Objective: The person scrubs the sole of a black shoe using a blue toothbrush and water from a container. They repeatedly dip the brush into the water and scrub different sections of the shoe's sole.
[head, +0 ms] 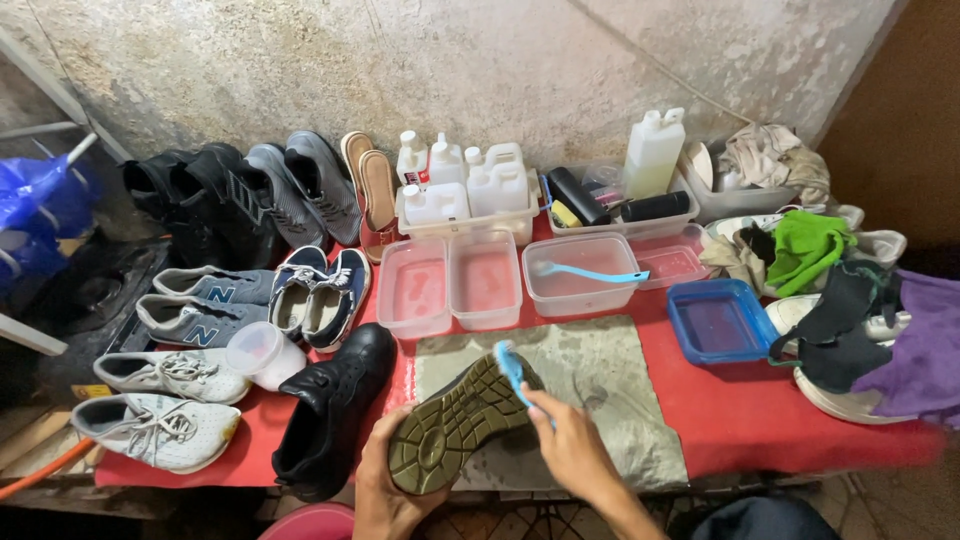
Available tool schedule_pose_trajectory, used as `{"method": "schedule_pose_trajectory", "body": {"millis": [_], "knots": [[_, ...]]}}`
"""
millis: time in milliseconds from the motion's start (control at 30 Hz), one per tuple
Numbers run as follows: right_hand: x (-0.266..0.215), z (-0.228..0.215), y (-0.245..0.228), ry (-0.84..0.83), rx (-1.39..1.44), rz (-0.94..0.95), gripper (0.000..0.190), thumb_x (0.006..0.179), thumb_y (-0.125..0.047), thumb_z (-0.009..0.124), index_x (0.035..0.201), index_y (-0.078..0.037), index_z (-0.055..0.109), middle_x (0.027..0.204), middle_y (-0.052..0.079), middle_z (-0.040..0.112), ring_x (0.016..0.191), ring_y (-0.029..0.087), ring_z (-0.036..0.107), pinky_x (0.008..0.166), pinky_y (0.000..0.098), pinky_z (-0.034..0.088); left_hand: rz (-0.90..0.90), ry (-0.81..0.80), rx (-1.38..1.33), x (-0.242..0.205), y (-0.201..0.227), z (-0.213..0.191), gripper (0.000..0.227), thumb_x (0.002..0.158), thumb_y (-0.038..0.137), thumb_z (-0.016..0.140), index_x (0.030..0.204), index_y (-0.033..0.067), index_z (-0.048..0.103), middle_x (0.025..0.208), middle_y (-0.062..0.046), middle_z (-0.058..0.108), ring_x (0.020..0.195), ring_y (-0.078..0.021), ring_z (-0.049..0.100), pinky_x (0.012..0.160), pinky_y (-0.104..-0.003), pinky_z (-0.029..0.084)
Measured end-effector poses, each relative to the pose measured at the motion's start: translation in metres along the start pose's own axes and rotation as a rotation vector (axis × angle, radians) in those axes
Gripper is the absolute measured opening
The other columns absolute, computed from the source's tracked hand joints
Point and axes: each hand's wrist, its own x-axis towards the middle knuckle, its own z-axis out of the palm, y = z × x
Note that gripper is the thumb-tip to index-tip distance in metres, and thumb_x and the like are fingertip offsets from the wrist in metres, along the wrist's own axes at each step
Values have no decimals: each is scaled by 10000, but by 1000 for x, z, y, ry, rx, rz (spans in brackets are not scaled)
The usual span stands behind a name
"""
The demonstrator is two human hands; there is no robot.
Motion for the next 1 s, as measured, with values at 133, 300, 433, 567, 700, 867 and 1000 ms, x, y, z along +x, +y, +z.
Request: {"method": "schedule_pose_trajectory", "body": {"millis": [133,300,433,567,700,867,1000], "knots": [[-13,-7,-20,-117,56,-17,409,1026,-306,503,1401,-265,659,664,-8,646,499,134,461,491,271,362,71,-23,-4,2,2,0,905,581,182,921,1393,58,541,1389,-134,644,1287,-244,646,1102,-335,478],[-17,-13,-33,-71,45,33,439,1018,-295,481,1435,-245,610,1267,24,771,806,220,761,721,379,595,88,-29,49,-2,-1,1,932,584,167,958,1405,57,530,1445,-151,603,1367,-274,573,1168,-367,409],[-31,-18,-45,-145,75,-127,406,993,-298,540,1370,-285,690,981,-35,722,848,133,574,712,296,413,87,-33,31,1,5,0,884,593,154,920,1385,62,537,1397,-131,633,1300,-257,626,1113,-351,461],[-23,-9,-39,-59,1,-26,427,1007,-310,478,1400,-289,644,948,24,830,670,229,696,642,358,487,77,-38,63,1,17,0,866,623,179,900,1398,71,530,1405,-116,635,1294,-254,629,1102,-349,460],[-66,-11,-68,-141,61,-117,407,972,-302,544,1348,-325,699,876,18,856,525,142,578,585,305,476,-10,-6,55,1,11,3,900,580,222,899,1384,83,518,1344,-110,672,1215,-240,673,1035,-345,502],[-75,-10,-77,-106,71,-221,417,954,-343,562,1350,-352,692,1254,-10,797,1229,214,699,895,319,577,-59,-10,120,17,38,6,942,522,267,912,1360,92,519,1329,-92,685,1156,-252,691,950,-359,533],[-88,-23,-91,-158,15,-176,466,948,-382,534,1391,-484,636,1100,-72,860,1020,204,801,723,293,568,37,-12,255,31,51,12,905,578,252,907,1359,47,498,1214,-140,706,1101,-317,674,928,-393,516]]}}
